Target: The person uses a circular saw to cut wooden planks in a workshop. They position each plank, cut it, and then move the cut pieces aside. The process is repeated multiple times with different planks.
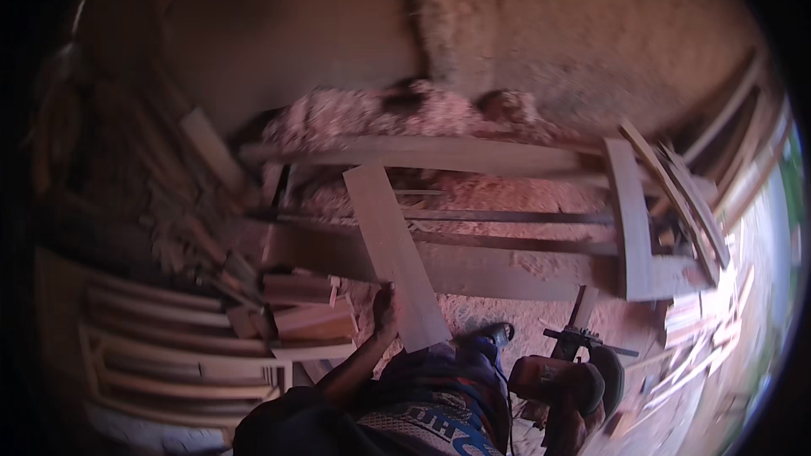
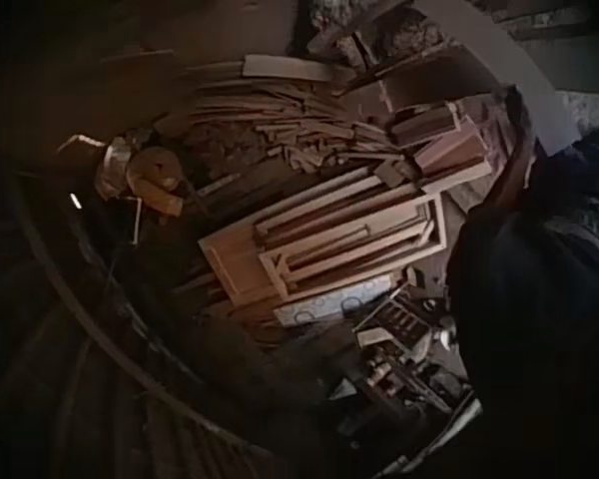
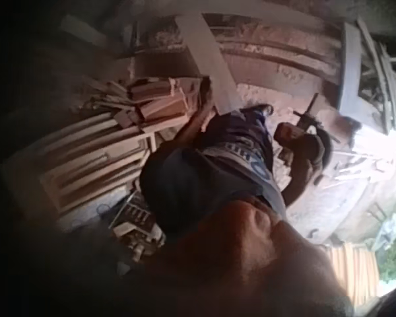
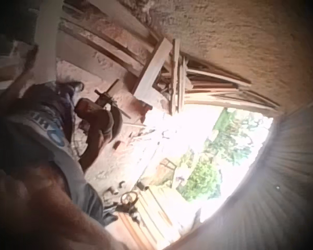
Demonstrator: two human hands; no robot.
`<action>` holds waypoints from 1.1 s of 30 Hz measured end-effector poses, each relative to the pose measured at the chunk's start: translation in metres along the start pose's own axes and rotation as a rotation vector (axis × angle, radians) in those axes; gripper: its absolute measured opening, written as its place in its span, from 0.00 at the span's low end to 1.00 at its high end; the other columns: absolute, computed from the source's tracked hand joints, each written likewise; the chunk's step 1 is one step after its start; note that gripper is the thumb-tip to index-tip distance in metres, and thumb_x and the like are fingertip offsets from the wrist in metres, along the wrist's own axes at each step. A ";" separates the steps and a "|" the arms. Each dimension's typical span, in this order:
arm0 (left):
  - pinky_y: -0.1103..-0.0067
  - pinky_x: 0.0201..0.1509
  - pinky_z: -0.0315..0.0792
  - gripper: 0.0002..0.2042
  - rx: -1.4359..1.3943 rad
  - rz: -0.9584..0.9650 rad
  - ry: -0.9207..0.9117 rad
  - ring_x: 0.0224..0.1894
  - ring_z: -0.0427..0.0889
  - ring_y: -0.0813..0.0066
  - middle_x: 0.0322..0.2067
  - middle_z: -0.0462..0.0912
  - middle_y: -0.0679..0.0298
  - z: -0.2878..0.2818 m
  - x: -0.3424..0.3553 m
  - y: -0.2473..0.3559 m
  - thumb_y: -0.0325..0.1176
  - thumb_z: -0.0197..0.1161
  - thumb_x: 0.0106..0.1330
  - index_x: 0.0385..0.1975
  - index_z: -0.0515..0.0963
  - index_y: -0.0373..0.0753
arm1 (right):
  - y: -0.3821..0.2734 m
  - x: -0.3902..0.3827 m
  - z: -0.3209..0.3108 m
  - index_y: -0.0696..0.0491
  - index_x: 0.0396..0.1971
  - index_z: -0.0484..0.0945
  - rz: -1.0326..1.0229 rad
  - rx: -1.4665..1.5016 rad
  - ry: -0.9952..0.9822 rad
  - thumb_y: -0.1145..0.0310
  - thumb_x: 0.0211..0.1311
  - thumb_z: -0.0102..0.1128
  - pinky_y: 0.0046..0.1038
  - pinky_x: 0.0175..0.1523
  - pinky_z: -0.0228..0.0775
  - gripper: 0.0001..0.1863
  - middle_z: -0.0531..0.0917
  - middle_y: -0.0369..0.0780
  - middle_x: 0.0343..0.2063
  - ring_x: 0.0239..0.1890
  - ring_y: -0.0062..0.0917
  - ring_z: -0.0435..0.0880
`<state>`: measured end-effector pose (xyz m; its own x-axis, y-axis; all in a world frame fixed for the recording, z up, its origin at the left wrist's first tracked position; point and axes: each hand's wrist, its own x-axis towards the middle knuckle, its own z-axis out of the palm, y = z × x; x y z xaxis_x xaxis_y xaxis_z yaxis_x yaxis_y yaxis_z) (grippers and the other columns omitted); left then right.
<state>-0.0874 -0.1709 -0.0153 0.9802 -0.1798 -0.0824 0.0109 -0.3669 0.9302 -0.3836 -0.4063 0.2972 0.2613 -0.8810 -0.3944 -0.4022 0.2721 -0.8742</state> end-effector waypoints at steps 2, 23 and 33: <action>0.55 0.41 0.72 0.29 0.042 -0.066 0.101 0.38 0.80 0.37 0.33 0.82 0.40 -0.002 -0.012 -0.046 0.57 0.44 0.79 0.41 0.78 0.31 | -0.010 0.004 0.019 0.57 0.53 0.82 -0.040 -0.085 -0.093 0.68 0.61 0.67 0.23 0.42 0.74 0.20 0.86 0.36 0.39 0.34 0.19 0.82; 0.59 0.49 0.75 0.48 -0.533 -0.719 1.035 0.43 0.87 0.48 0.36 0.88 0.46 0.000 0.070 -0.050 0.75 0.33 0.72 0.41 0.84 0.28 | -0.088 0.125 0.134 0.58 0.62 0.76 -0.303 -0.306 -0.964 0.70 0.52 0.65 0.26 0.59 0.69 0.33 0.83 0.39 0.50 0.50 0.23 0.79; 0.59 0.44 0.76 0.45 0.067 -0.653 0.870 0.43 0.86 0.50 0.39 0.86 0.46 -0.038 0.111 -0.126 0.70 0.34 0.76 0.51 0.81 0.26 | -0.095 0.116 0.160 0.57 0.57 0.81 -0.383 -0.512 -1.033 0.71 0.52 0.65 0.24 0.45 0.73 0.28 0.87 0.40 0.40 0.39 0.18 0.83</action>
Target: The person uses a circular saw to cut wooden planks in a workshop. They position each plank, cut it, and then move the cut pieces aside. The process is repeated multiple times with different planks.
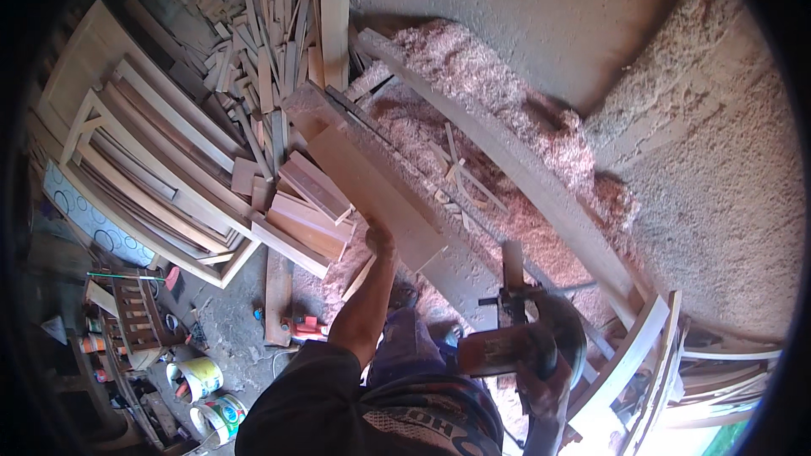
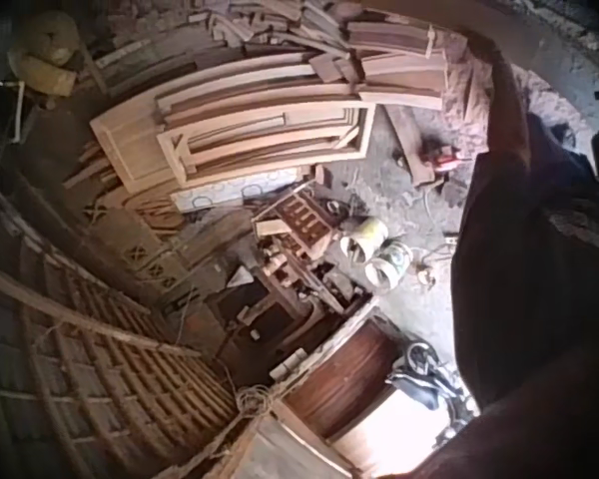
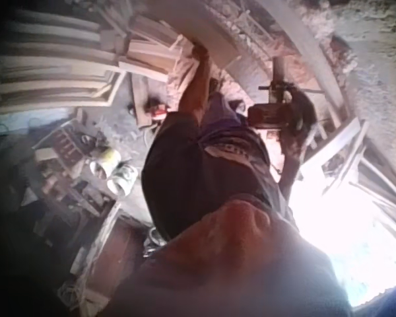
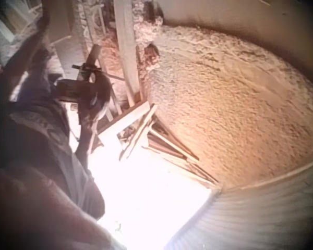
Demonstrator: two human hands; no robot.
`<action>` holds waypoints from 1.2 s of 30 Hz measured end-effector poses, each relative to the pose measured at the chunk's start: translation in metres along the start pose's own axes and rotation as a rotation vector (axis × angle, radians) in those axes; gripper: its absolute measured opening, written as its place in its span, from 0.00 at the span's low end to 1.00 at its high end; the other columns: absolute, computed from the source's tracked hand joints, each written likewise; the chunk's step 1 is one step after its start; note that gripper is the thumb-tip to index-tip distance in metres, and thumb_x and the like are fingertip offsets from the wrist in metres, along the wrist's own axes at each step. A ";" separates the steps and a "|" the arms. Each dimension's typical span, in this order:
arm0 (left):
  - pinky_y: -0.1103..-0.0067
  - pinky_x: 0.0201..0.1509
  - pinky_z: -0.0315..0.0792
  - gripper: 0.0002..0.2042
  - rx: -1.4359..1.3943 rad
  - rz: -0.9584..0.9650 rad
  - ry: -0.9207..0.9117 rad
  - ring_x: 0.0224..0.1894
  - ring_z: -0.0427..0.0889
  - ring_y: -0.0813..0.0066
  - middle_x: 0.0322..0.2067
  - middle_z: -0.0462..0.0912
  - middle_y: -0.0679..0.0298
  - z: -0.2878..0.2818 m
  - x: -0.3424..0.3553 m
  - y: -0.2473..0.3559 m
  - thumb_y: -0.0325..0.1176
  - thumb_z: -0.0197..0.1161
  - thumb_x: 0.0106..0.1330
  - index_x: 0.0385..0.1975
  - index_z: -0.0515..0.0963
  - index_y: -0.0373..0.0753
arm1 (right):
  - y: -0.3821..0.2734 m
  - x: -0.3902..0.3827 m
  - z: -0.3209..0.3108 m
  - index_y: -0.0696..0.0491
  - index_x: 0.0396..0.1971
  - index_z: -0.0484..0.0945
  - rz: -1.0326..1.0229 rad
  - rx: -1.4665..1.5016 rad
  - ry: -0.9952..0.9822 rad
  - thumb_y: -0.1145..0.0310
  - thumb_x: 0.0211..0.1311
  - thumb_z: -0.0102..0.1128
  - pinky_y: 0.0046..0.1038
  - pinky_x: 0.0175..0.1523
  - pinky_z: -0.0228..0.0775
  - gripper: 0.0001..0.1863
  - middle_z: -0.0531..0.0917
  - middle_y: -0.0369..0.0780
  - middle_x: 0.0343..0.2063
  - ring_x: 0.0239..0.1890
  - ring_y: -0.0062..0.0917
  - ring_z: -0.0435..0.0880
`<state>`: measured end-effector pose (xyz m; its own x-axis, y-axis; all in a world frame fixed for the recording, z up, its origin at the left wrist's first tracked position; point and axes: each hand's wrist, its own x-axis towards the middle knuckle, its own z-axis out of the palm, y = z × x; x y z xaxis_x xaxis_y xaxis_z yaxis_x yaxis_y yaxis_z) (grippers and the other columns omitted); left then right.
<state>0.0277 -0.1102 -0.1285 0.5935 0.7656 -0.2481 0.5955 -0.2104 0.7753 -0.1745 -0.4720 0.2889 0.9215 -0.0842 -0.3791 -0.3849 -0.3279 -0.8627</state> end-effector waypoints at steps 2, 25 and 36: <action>0.54 0.51 0.73 0.47 0.018 0.113 0.020 0.47 0.84 0.42 0.39 0.86 0.39 -0.002 0.000 -0.004 0.70 0.29 0.76 0.44 0.82 0.26 | -0.005 0.003 0.009 0.57 0.59 0.80 -0.037 -0.113 -0.063 0.69 0.54 0.67 0.29 0.53 0.75 0.29 0.88 0.44 0.43 0.44 0.26 0.85; 0.58 0.79 0.55 0.28 0.999 1.473 -0.383 0.75 0.64 0.54 0.71 0.68 0.51 -0.154 0.011 0.057 0.36 0.59 0.69 0.69 0.67 0.36 | -0.007 0.068 0.161 0.55 0.53 0.81 -0.211 -0.513 -0.516 0.57 0.56 0.74 0.39 0.45 0.81 0.27 0.89 0.48 0.34 0.38 0.38 0.91; 0.66 0.77 0.61 0.20 0.954 1.543 -0.287 0.70 0.70 0.65 0.65 0.76 0.63 -0.149 0.019 0.072 0.35 0.56 0.69 0.60 0.77 0.40 | 0.001 0.081 0.165 0.55 0.59 0.77 -0.120 -0.406 -0.645 0.57 0.58 0.74 0.39 0.55 0.79 0.32 0.88 0.51 0.45 0.50 0.40 0.88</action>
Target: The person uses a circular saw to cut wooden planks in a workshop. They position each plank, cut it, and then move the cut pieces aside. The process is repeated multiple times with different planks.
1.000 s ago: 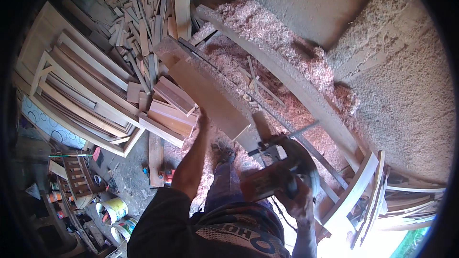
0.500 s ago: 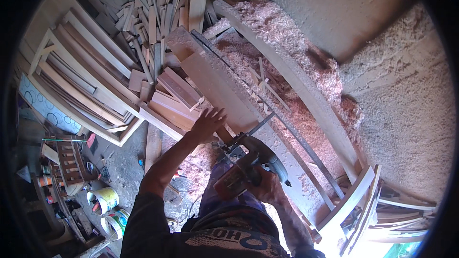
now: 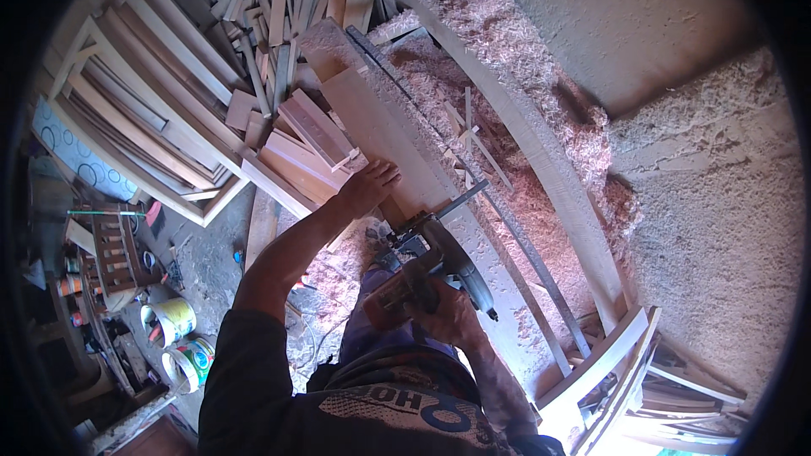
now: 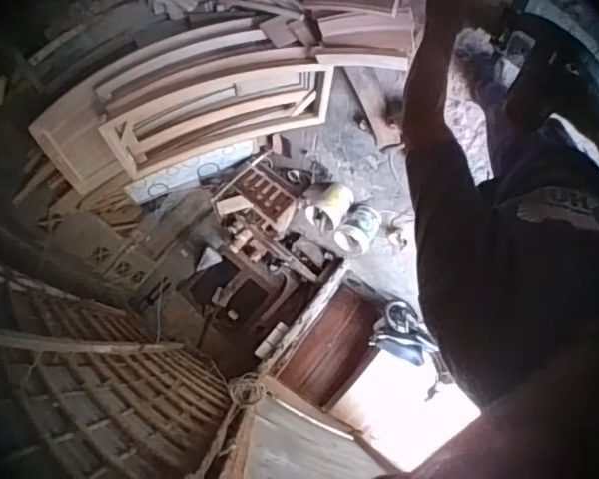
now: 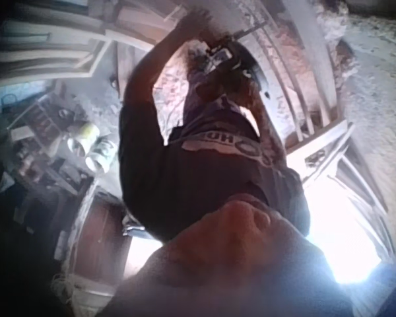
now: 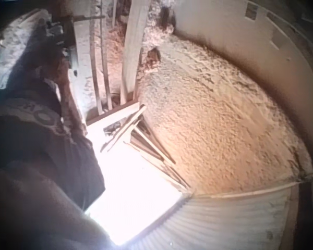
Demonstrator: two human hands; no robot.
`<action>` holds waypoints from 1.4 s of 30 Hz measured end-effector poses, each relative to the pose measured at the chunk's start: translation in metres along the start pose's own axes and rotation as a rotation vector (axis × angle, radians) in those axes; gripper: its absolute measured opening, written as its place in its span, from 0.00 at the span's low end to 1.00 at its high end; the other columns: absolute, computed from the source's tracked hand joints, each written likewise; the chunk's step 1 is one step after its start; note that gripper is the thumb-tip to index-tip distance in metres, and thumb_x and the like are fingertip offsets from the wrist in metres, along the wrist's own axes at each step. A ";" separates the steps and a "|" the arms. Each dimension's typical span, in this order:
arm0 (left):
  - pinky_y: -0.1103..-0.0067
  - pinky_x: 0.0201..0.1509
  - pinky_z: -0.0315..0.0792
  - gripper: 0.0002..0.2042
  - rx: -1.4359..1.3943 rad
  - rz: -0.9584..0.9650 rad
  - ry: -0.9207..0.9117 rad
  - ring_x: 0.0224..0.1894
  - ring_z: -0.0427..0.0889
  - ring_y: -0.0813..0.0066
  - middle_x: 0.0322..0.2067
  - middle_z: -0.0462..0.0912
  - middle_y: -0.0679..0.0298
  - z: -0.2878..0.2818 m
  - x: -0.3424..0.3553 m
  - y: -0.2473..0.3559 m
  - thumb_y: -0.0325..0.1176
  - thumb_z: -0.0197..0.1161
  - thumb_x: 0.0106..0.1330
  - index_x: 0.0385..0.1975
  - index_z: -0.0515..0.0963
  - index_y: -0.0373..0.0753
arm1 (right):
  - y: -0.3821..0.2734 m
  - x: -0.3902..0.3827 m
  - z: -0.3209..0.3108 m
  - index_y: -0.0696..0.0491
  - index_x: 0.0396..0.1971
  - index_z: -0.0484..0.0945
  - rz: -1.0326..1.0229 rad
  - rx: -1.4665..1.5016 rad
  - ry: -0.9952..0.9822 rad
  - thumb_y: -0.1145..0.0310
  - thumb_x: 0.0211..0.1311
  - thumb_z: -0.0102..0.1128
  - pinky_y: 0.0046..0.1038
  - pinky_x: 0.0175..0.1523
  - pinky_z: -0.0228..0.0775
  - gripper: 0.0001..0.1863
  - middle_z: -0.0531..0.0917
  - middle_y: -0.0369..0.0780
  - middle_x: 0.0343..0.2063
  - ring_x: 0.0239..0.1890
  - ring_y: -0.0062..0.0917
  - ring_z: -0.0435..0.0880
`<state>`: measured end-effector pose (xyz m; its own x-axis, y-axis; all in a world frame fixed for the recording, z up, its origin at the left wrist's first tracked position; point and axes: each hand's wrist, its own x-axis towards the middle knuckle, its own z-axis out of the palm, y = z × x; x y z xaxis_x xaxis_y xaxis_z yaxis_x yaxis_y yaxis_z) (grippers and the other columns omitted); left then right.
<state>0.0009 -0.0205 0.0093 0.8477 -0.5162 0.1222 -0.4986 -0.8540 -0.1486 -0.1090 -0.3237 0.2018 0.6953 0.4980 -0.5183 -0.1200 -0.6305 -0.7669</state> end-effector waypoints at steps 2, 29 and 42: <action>0.66 0.77 0.60 0.21 -0.016 -0.018 -0.007 0.70 0.70 0.66 0.65 0.75 0.65 0.001 -0.002 -0.001 0.35 0.56 0.69 0.61 0.76 0.42 | -0.007 0.001 -0.005 0.55 0.61 0.76 0.016 -0.009 -0.044 0.56 0.58 0.74 0.39 0.57 0.79 0.33 0.87 0.51 0.47 0.52 0.40 0.88; 0.68 0.43 0.78 0.37 -1.438 -1.523 0.205 0.36 0.86 0.65 0.34 0.88 0.56 -0.049 -0.143 0.023 0.66 0.38 0.79 0.54 0.83 0.37 | -0.112 0.161 0.018 0.62 0.57 0.76 -0.135 -0.130 0.021 0.62 0.56 0.73 0.44 0.58 0.77 0.31 0.86 0.58 0.46 0.53 0.53 0.85; 0.82 0.32 0.71 0.20 -1.768 -1.542 1.022 0.31 0.76 0.84 0.34 0.82 0.68 -0.054 -0.087 -0.094 0.48 0.51 0.81 0.46 0.81 0.37 | -0.211 0.317 0.042 0.61 0.51 0.81 -0.192 -0.091 0.012 0.65 0.51 0.76 0.39 0.52 0.79 0.27 0.87 0.53 0.41 0.47 0.45 0.89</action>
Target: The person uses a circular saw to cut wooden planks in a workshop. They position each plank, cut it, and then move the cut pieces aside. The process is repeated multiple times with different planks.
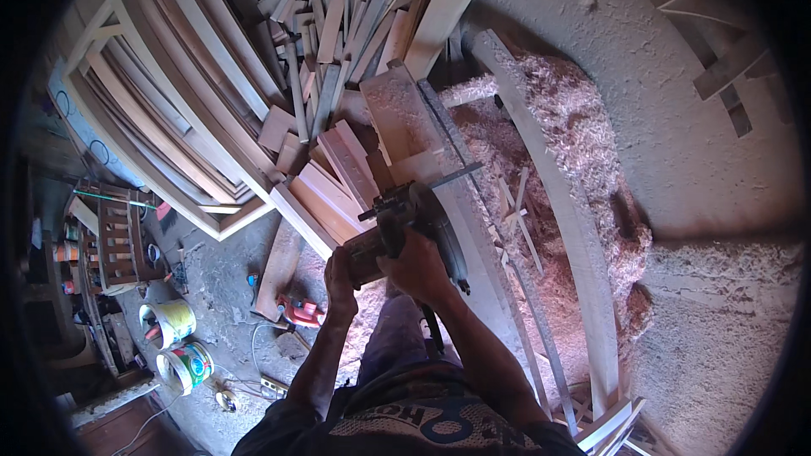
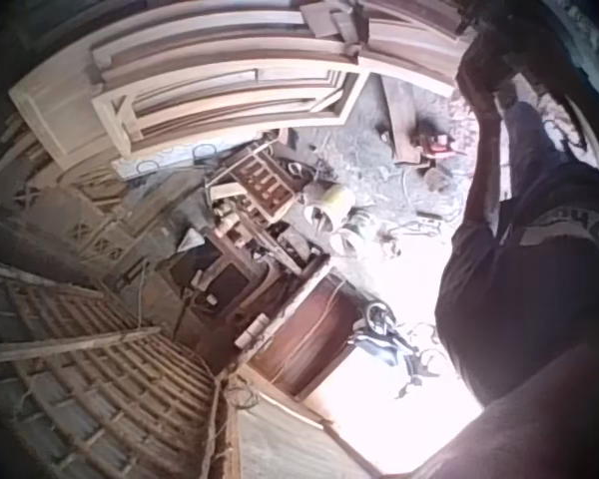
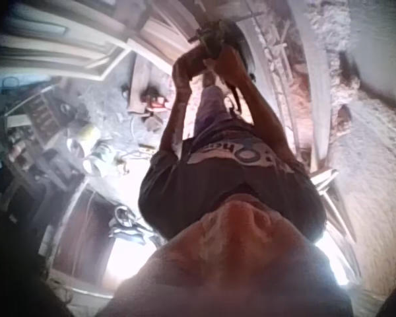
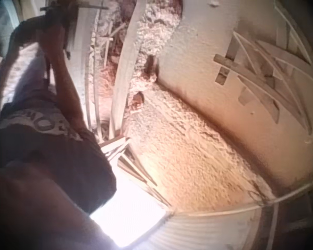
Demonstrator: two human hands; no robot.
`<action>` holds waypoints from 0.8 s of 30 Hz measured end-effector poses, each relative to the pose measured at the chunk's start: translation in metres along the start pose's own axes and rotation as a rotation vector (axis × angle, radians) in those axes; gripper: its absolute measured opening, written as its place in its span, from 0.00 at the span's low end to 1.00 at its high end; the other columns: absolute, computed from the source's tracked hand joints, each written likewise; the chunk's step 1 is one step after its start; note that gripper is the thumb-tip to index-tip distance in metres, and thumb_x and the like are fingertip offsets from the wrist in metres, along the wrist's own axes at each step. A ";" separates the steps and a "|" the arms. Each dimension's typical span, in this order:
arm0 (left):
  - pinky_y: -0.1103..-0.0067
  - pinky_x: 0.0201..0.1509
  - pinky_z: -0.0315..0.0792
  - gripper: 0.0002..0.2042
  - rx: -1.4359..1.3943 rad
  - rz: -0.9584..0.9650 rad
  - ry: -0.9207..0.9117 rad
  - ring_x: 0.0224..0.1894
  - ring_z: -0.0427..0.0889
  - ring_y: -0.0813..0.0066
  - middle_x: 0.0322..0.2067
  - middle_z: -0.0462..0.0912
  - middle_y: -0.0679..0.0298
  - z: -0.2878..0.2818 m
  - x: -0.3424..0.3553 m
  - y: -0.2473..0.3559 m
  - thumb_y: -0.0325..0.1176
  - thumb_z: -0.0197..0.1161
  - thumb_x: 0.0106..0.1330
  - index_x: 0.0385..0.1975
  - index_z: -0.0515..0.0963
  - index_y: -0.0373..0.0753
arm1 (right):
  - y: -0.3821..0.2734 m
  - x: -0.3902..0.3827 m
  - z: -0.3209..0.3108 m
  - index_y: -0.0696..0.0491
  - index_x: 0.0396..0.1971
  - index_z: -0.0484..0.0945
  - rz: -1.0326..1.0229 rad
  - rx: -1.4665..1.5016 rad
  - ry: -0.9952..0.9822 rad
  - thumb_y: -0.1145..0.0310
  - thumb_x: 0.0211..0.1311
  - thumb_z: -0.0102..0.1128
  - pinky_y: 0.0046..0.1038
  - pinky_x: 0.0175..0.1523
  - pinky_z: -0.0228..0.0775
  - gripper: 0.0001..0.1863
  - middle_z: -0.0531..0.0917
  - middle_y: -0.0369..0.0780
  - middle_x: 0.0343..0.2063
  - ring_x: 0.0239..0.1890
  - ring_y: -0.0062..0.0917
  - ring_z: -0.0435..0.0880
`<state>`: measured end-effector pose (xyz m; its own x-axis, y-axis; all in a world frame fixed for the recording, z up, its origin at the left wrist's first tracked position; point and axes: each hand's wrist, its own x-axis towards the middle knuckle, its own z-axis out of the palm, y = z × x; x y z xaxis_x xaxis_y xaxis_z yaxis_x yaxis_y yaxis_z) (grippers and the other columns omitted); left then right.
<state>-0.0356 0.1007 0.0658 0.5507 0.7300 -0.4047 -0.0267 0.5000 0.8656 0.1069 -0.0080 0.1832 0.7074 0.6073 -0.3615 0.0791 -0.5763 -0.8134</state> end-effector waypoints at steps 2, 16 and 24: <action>0.86 0.19 0.59 0.20 0.048 0.073 0.046 0.20 0.68 0.89 0.27 0.77 0.73 -0.002 0.031 -0.002 0.53 0.49 0.80 0.41 0.81 0.43 | -0.018 0.029 0.003 0.63 0.48 0.82 0.012 -0.020 0.006 0.65 0.50 0.76 0.40 0.49 0.80 0.26 0.87 0.54 0.38 0.44 0.45 0.89; 0.85 0.25 0.60 0.19 0.016 0.157 0.068 0.24 0.68 0.89 0.27 0.74 0.75 0.036 0.191 0.093 0.52 0.54 0.78 0.38 0.80 0.42 | -0.086 0.194 0.011 0.67 0.38 0.81 -0.097 -0.019 0.064 0.66 0.51 0.72 0.37 0.35 0.81 0.20 0.86 0.47 0.22 0.26 0.36 0.90; 0.81 0.33 0.62 0.15 0.137 0.652 -0.122 0.30 0.65 0.84 0.29 0.70 0.72 0.063 0.084 0.107 0.46 0.52 0.81 0.39 0.72 0.40 | -0.028 0.087 -0.034 0.55 0.59 0.77 -0.580 0.221 0.301 0.63 0.57 0.72 0.42 0.50 0.79 0.29 0.87 0.54 0.40 0.45 0.47 0.88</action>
<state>0.0607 0.1867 0.1433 0.5481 0.8006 0.2423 -0.2838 -0.0945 0.9542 0.1904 0.0424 0.1905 0.7613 0.5866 0.2763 0.3809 -0.0597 -0.9227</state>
